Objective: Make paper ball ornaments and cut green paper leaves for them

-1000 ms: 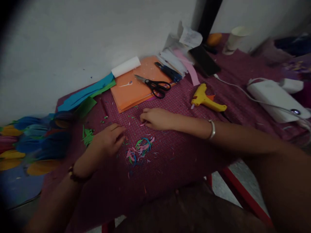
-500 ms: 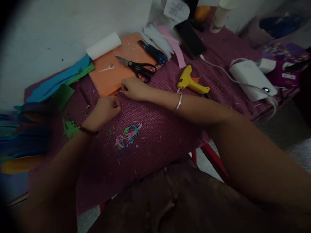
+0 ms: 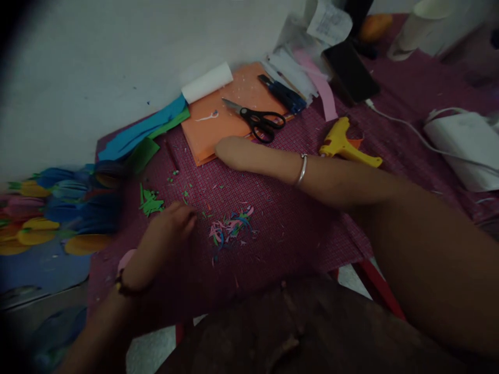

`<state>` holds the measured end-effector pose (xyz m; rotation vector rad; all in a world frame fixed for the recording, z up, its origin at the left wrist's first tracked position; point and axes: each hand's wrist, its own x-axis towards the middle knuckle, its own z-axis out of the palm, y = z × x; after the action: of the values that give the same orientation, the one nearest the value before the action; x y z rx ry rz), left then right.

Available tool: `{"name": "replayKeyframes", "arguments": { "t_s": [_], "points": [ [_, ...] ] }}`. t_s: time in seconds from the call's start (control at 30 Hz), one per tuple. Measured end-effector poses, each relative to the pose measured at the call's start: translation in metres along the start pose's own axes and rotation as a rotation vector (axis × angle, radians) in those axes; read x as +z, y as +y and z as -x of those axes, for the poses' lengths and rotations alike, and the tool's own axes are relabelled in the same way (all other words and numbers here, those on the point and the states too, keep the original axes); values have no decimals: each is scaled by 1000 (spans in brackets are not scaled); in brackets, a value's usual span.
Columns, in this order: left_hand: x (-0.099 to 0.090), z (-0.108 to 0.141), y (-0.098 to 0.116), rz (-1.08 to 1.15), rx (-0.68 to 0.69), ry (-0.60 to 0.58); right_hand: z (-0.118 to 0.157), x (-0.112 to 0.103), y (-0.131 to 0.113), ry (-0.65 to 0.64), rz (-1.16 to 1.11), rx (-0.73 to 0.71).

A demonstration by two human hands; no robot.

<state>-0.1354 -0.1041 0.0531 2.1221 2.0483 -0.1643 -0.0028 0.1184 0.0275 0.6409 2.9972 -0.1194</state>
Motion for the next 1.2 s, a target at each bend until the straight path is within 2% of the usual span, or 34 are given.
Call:
{"name": "replayKeyframes", "arguments": {
  "t_s": [0.1, 0.2, 0.3, 0.5, 0.67, 0.77, 0.87, 1.03, 1.2],
  "points": [
    [-3, -15, -28, -107, -139, 8, -3, 1, 2, 21, 7, 20],
    [-3, -29, -40, -86, -157, 32, -3, -3, 3, 40, -74, 117],
    [0, -41, -48, -17, -115, 48, 3, -11, -8, 82, -251, 161],
    [9, -60, -68, 142, 8, 115, 22, -10, -55, 63, -603, 17],
    [8, -40, -67, 229, -47, 167, 21, 0, -65, 83, -577, 23],
    [9, -18, -58, 313, -69, 158, 5, 1, -69, 130, -432, -28],
    [15, -2, -47, 342, -40, 142, -14, 2, -78, 114, -269, -51],
    [19, 3, -44, 271, -90, 100, -31, 6, -87, 44, -138, -78],
    [16, 1, -46, 235, -46, 58, -30, -6, -87, 8, -167, -96]
  ]
}}
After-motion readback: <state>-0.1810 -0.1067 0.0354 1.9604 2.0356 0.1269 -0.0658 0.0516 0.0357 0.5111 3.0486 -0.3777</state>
